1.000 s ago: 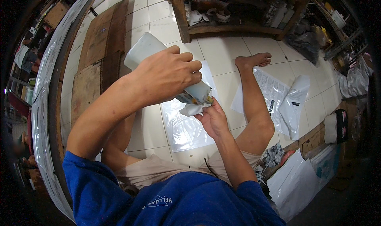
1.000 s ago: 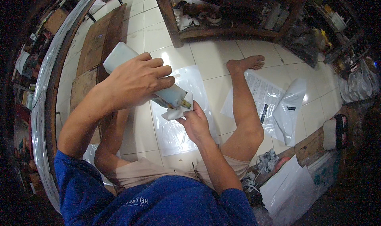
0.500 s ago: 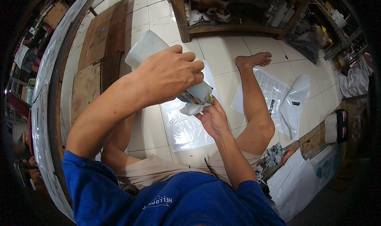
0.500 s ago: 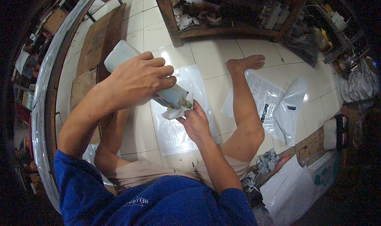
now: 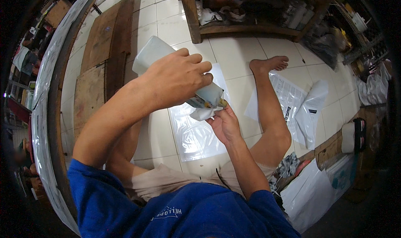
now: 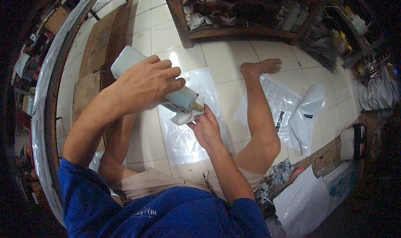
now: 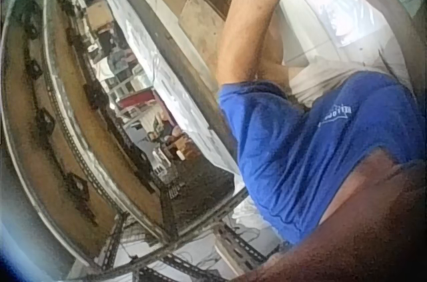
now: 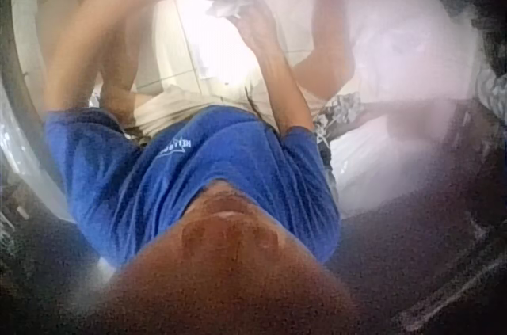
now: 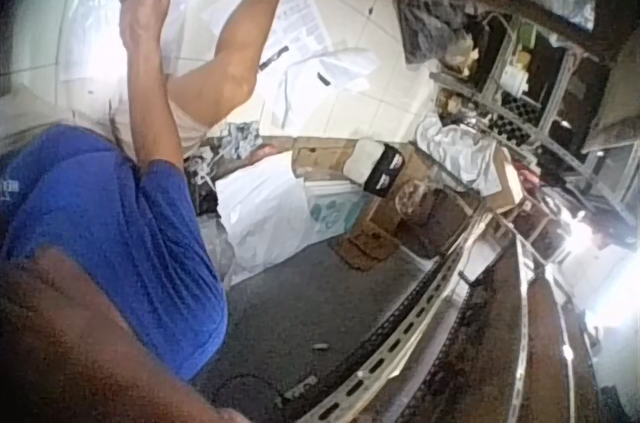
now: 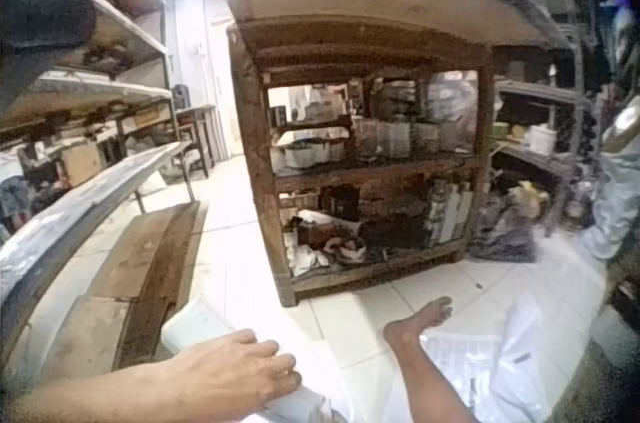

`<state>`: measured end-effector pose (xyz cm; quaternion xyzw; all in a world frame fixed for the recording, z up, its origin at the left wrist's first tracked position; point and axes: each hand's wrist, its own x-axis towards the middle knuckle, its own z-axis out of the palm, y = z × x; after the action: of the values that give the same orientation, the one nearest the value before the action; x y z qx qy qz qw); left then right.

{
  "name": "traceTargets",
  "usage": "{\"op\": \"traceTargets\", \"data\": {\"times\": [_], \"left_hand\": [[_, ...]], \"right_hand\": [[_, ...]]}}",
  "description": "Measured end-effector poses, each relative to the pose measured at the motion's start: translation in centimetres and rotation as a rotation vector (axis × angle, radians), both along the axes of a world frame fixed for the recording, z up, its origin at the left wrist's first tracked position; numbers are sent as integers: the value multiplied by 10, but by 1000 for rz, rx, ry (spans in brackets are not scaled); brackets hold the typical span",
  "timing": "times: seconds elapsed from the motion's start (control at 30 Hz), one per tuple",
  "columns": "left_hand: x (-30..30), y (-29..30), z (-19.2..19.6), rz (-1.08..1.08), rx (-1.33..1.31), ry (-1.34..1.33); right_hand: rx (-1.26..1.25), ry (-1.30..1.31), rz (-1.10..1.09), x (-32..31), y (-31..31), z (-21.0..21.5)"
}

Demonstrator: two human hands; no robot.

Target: The person sits on the floor and wipes a large white plastic sheet with a cloth. They repeatedly apply liquid from a small bottle onto the cloth and wipe the sheet's surface in circular and back-and-forth motions, flipping the sheet over to clean both sides.

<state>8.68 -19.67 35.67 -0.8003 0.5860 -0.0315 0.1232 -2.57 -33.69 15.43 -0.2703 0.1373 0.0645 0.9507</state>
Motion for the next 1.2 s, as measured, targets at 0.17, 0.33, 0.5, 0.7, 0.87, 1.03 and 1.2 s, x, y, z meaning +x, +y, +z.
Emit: {"op": "traceTargets", "data": {"times": [0.17, 0.33, 0.5, 0.7, 0.87, 1.03, 1.2], "left_hand": [[50, 31, -45, 131, -256, 181], [109, 59, -122, 428, -624, 649], [181, 62, -227, 624, -1289, 1206], [241, 38, -290, 709, -1580, 1063], [270, 27, -326, 651, -1600, 1058], [248, 17, -305, 1098, -1350, 712], [79, 25, -341, 802, -925, 546]], "right_hand": [[56, 4, -58, 28, -11, -5], [2, -59, -80, 62, -37, -22], [-42, -101, -64, 83, -64, -16], [-386, 61, -121, 65, -101, -19], [-685, 241, -95, 40, -120, -8], [-1157, 286, -90, 37, -129, 5], [-1416, 213, 75, 14, -152, -7]]}}
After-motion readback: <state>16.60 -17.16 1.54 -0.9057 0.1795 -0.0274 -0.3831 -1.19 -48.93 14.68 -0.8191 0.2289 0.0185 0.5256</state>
